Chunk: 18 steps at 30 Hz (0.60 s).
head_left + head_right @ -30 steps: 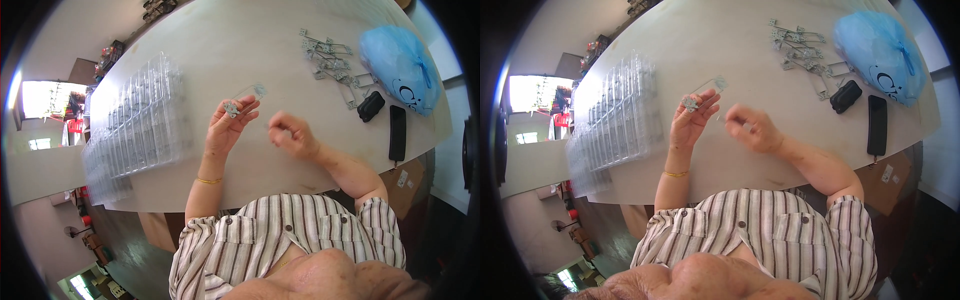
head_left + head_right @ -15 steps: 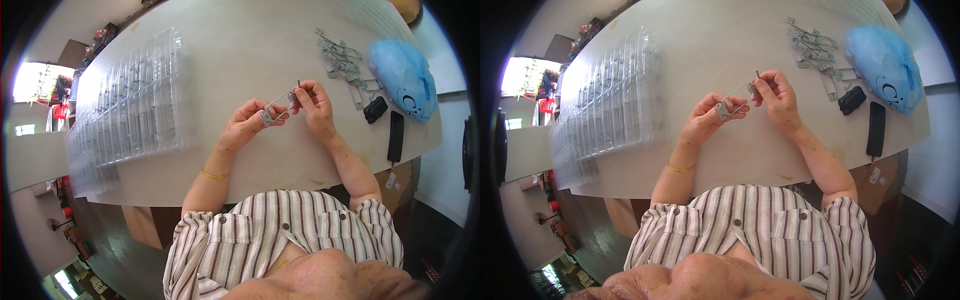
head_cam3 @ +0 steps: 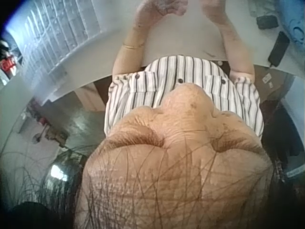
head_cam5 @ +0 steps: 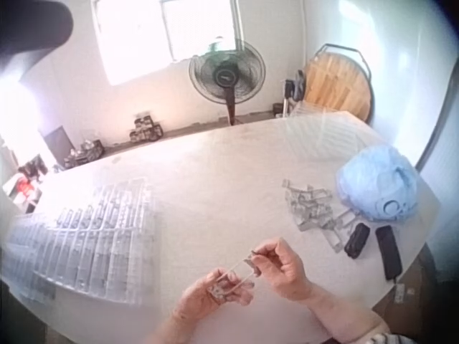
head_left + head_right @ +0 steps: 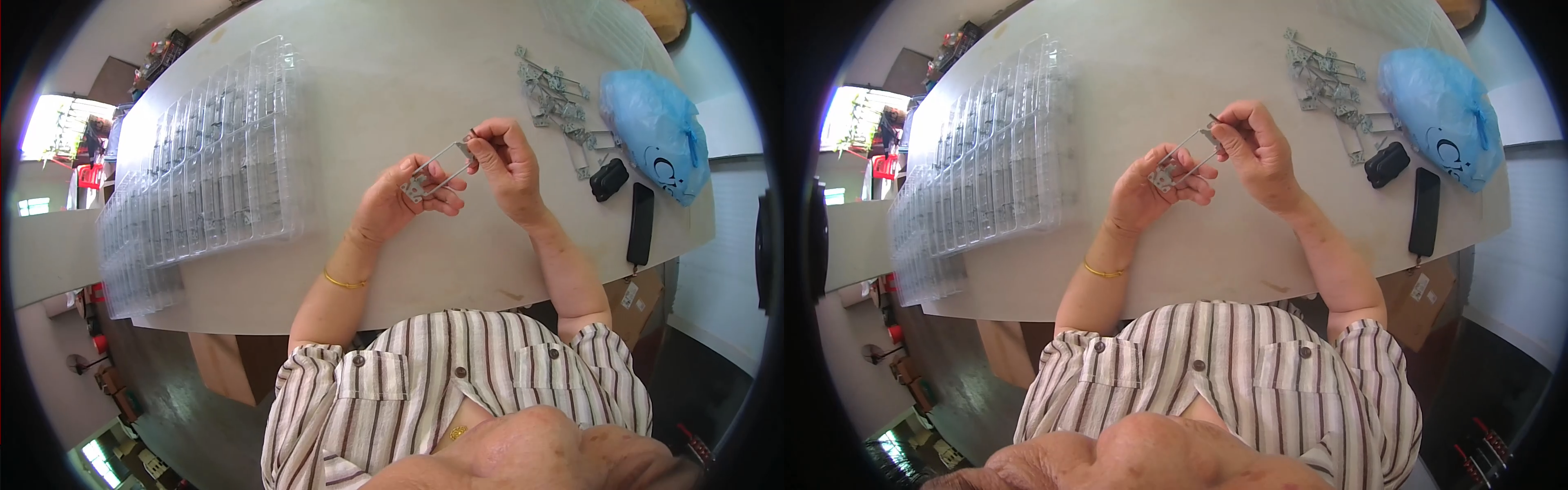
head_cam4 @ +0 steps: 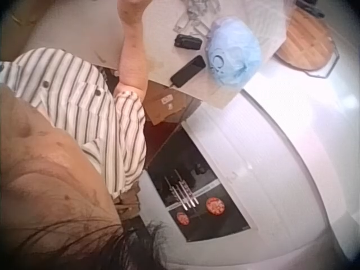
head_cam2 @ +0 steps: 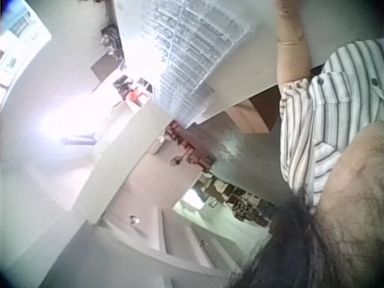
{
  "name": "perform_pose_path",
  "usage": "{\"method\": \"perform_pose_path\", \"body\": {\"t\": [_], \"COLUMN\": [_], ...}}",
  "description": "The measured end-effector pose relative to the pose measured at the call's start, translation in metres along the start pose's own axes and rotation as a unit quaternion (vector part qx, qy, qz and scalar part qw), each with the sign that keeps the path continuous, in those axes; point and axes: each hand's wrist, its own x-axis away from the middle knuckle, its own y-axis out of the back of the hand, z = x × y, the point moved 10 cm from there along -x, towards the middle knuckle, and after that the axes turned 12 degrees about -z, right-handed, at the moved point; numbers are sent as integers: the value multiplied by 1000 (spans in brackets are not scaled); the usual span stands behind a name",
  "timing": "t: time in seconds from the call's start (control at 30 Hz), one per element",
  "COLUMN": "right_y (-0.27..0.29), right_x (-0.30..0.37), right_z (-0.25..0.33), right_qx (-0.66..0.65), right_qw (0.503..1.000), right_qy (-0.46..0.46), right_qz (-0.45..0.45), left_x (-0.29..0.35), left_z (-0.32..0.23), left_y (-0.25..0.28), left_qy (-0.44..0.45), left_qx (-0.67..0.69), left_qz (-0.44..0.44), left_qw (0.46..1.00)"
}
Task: The person assembles small metal frames by inserting pins into them by hand and places the assembled parts into the compartments of a plastic tray.
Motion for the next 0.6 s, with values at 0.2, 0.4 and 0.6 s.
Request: {"method": "perform_pose_path", "body": {"t": [0.2, 0.4, 0.6], "right_y": [-6, 6, 6], "right_x": [12, 11, 12], "right_z": [-6, -7, 10], "right_qx": [47, 75, 169], "right_qw": [998, 997, 983], "right_qy": [-8, 4, 69], "right_qz": [43, -16, -16], "left_x": [2, 2, 4], "left_z": [2, -4, -8], "left_y": [4, 8, 14], "left_qy": [6, -45, -60], "left_qx": [-81, -85, -104], "left_qz": [-30, -66, -98], "left_qw": [996, 993, 988]}}
